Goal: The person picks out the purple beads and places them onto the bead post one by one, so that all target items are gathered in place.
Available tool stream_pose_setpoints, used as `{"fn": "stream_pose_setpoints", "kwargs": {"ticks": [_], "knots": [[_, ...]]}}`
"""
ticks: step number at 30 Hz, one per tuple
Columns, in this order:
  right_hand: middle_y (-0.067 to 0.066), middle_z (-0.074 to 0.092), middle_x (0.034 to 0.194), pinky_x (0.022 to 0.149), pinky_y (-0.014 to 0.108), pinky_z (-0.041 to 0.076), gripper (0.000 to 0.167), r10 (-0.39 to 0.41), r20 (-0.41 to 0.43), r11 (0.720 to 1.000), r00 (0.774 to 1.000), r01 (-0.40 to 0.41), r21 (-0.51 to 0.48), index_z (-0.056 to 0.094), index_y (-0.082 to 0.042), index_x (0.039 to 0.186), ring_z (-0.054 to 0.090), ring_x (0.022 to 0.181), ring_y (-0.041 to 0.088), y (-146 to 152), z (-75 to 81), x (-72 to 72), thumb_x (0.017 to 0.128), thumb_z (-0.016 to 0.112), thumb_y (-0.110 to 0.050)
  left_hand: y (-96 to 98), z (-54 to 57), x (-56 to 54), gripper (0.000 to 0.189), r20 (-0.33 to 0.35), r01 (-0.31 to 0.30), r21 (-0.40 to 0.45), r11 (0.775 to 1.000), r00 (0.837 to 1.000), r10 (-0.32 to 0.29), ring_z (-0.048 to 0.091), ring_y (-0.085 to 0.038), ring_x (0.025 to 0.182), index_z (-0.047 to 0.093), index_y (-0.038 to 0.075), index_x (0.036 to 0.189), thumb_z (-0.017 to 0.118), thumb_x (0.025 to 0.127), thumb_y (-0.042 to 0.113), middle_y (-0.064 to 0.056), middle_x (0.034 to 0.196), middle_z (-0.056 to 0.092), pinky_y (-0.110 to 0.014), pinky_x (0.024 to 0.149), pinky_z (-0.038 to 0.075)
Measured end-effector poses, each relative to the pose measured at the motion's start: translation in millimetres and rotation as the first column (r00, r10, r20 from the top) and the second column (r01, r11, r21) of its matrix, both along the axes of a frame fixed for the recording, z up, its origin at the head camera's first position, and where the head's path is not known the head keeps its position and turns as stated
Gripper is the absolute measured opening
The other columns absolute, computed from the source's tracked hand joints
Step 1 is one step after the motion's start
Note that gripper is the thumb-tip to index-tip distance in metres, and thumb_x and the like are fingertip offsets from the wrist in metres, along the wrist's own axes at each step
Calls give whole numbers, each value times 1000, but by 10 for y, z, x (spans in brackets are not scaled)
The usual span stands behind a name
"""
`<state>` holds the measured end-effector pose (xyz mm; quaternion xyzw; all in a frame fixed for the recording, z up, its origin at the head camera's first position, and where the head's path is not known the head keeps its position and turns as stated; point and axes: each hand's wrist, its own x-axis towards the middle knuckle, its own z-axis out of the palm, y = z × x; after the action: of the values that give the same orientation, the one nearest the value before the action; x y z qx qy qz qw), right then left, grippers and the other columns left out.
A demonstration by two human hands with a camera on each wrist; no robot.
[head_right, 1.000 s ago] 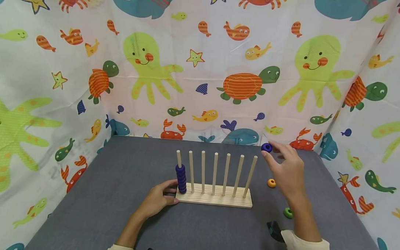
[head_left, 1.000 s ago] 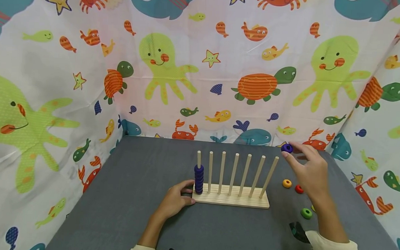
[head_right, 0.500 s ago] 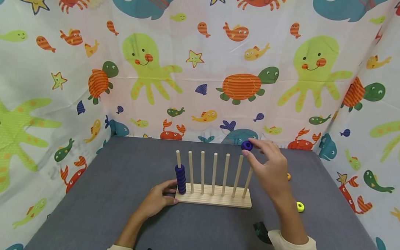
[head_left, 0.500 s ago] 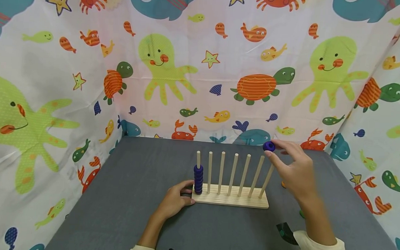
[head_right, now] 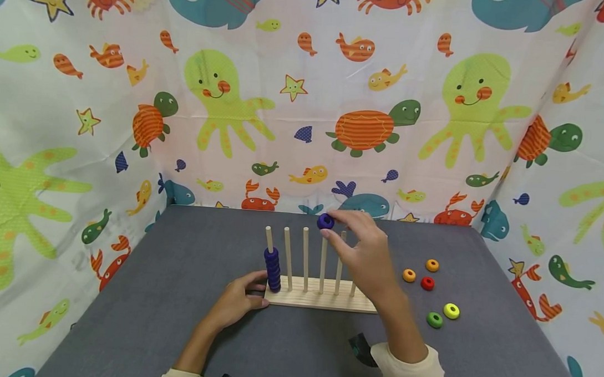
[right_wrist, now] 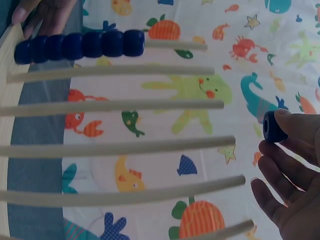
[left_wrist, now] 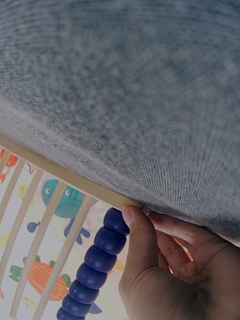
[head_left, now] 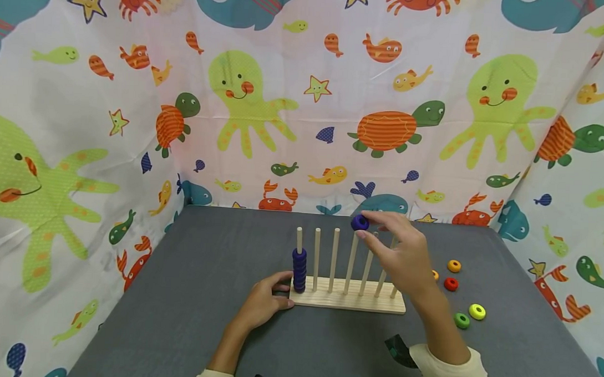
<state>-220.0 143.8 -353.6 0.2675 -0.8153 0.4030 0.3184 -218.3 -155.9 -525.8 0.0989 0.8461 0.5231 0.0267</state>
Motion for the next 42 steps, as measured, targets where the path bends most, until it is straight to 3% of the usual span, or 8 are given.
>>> {"fn": "stream_pose_setpoints", "kwargs": {"ticks": [4,9,16,18,30,36,42], "knots": [[6,76,117,86,15,47,43,22,26,1000,999,-22,19,75,-8,130,61,103,17,-110,20,8,88,86,-7,0,-4,-9,67,-3,-1,-2,1000,1000,1,69,-30,123,60,10,150,83,87,4,-15,145,65,-49,98,58],[5,76,119,92,17,49,42,53,54,998,997,-55,34,74,-8,131,65,108,20,-231,51,20,90,85,-9,-2,-3,-18,67,-5,-2,4,1000,1000,2,69,-30,122,60,10,150,82,87,3,-14,144,66,-48,97,58],[3,75,125,101,46,55,40,102,64,991,993,-107,83,75,-10,130,64,120,21,-394,66,-3,91,84,-14,-5,7,-14,67,1,-1,13,1000,1000,1,69,-30,122,60,10,150,82,87,4,-15,144,65,-49,97,58],[4,75,126,102,49,55,39,110,63,990,992,-116,85,75,-10,130,64,121,23,-436,63,-13,92,84,-14,-4,8,-17,67,1,-1,13,1000,1000,1,69,-30,122,60,11,150,82,87,4,-15,144,65,-49,97,58],[6,76,124,100,51,55,37,151,78,984,985,-158,87,76,-8,129,64,118,25,-647,24,-49,93,83,-13,-11,-12,-24,66,-1,7,24,1000,1000,-7,70,-30,121,60,11,149,83,87,5,-14,141,68,-49,97,59],[6,76,127,108,59,46,37,108,162,985,981,-128,118,75,-10,132,60,122,27,-744,-10,-45,96,79,-17,-24,-19,-19,67,2,10,33,999,1000,-10,70,-30,121,60,11,149,83,87,4,-15,143,66,-48,96,59],[7,76,126,114,60,42,37,107,153,985,982,-125,116,75,-10,132,61,120,28,-811,-29,-67,96,80,-17,-26,-13,-12,66,6,10,40,999,1000,-10,70,-30,122,61,12,149,83,87,6,-14,141,67,-46,96,59]]}}
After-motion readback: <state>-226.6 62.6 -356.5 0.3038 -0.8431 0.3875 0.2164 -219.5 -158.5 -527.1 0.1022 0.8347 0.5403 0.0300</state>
